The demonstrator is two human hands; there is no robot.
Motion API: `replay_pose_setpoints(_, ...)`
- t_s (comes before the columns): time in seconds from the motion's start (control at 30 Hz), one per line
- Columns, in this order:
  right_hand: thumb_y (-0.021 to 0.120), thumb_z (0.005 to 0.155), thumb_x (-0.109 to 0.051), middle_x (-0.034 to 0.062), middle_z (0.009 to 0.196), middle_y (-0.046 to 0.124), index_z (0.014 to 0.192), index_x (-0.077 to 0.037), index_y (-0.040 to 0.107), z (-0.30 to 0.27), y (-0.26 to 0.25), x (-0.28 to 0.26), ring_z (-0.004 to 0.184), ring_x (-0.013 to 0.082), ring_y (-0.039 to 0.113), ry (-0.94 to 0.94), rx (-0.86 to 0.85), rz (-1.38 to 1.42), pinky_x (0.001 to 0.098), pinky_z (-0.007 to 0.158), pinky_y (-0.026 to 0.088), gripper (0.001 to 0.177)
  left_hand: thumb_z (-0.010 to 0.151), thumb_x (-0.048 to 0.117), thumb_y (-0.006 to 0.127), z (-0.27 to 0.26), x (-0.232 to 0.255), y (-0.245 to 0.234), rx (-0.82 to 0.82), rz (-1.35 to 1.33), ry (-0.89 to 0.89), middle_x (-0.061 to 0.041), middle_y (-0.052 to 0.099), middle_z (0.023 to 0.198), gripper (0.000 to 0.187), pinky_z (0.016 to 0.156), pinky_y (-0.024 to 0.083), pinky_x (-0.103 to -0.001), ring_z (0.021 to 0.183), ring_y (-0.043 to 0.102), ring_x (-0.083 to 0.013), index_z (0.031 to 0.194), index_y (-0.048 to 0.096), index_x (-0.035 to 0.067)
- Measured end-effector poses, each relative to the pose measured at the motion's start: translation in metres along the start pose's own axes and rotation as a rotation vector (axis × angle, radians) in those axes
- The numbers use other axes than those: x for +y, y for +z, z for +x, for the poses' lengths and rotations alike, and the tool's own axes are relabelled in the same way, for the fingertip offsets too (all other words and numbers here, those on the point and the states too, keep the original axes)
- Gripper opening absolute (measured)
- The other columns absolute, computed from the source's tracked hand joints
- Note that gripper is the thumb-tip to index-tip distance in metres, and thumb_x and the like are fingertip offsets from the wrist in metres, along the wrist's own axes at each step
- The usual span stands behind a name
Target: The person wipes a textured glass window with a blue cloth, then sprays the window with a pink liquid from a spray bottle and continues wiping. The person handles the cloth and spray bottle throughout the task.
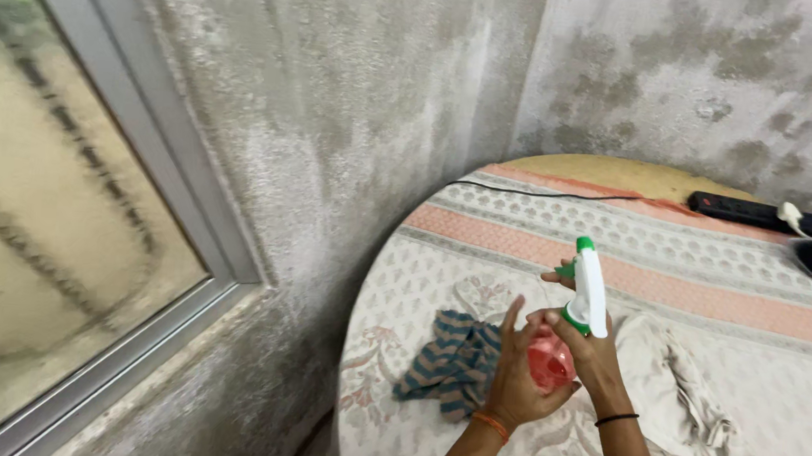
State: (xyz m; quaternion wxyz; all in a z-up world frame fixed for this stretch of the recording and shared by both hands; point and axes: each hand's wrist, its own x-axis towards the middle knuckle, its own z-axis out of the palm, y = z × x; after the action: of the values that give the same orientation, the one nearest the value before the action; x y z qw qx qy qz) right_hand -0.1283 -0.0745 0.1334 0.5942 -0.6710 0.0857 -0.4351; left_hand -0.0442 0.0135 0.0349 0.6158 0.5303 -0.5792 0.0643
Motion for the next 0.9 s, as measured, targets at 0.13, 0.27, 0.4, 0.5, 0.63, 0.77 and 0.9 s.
replay_pose_setpoints(0.13, 0.072, 0.084, -0.011, 0.0147, 0.122, 0.069, 0.156, -0.003, 0.039, 0.012, 0.076, -0.044, 0.099, 0.0154, 0.067, -0.078, -0.197, 0.041, 0.0316, 0.087, 0.056, 0.079, 0.079, 0.027, 0.094, 0.011, 0.02, -0.076, 0.141, 0.085, 0.107, -0.021, 0.044, 0.165, 0.112, 0.127, 0.044, -0.05, 0.158, 0.042, -0.0413, 0.166, 0.025, 0.015)
replay_pose_setpoints(0.27, 0.073, 0.084, -0.012, 0.0116, 0.112, 0.07, 0.155, -0.004, 0.039, 0.013, 0.172, -0.102, 0.1, 0.0152, 0.069, -0.135, -0.373, 0.054, 0.0318, 0.089, 0.056, 0.079, 0.075, 0.032, 0.095, 0.015, 0.051, -0.159, 0.284, -0.111, -0.076, -0.017, 0.052, 0.156, 0.113, 0.121, 0.049, -0.045, 0.146, 0.055, -0.0329, 0.163, 0.027, 0.011)
replay_pose_setpoints(0.4, 0.073, 0.085, -0.015, 0.0107, 0.1, 0.076, 0.156, -0.005, 0.039, -0.004, 0.263, -0.169, 0.099, 0.0157, 0.071, -0.231, -0.504, 0.125, 0.0317, 0.092, 0.055, 0.08, 0.076, 0.027, 0.097, 0.017, 0.097, -0.253, 0.489, 0.093, 0.188, -0.017, 0.051, 0.157, 0.11, 0.122, 0.05, -0.045, 0.146, 0.056, -0.0313, 0.163, 0.032, 0.01)
replay_pose_setpoints(0.5, 0.074, 0.085, -0.019, 0.0091, 0.101, 0.075, 0.154, -0.005, 0.04, -0.022, 0.334, -0.223, 0.099, 0.0154, 0.071, -0.249, -0.61, 0.211, 0.0329, 0.089, 0.057, 0.078, 0.073, 0.03, 0.096, 0.013, 0.152, -0.33, 0.581, 0.16, 0.182, -0.016, 0.053, 0.153, 0.111, 0.118, 0.053, -0.044, 0.14, 0.058, -0.0306, 0.161, 0.031, 0.009)
replay_pose_setpoints(0.63, 0.077, 0.083, -0.026, 0.006, 0.101, 0.072, 0.153, -0.003, 0.04, -0.06, 0.421, -0.295, 0.097, 0.0141, 0.069, -0.491, -0.655, 0.114, 0.0311, 0.088, 0.055, 0.082, 0.079, 0.031, 0.095, -0.003, 0.25, -0.421, 0.642, 0.22, 0.272, -0.016, 0.057, 0.151, 0.112, 0.12, 0.052, -0.043, 0.14, 0.059, -0.0296, 0.165, 0.026, 0.009)
replay_pose_setpoints(0.77, 0.081, 0.084, -0.032, 0.0062, 0.096, 0.071, 0.12, 0.003, 0.061, -0.092, 0.495, -0.368, 0.089, 0.0135, 0.069, -0.513, -0.761, 0.177, 0.03, 0.08, 0.056, 0.054, 0.076, 0.033, 0.093, -0.017, 0.349, -0.505, 0.664, 0.466, 0.28, -0.015, 0.061, 0.144, 0.111, 0.111, 0.058, -0.04, 0.131, 0.066, -0.0261, 0.162, 0.029, 0.008)
replay_pose_setpoints(0.9, 0.081, 0.085, -0.037, 0.0082, 0.09, 0.072, 0.108, 0.003, 0.069, -0.12, 0.548, -0.433, 0.082, 0.0147, 0.069, -0.496, -0.815, 0.249, 0.0297, 0.073, 0.055, 0.047, 0.078, 0.03, 0.092, -0.031, 0.437, -0.568, 0.629, 0.698, 0.408, -0.018, 0.059, 0.144, 0.105, 0.11, 0.057, -0.041, 0.132, 0.065, -0.0294, 0.162, 0.033, 0.008)
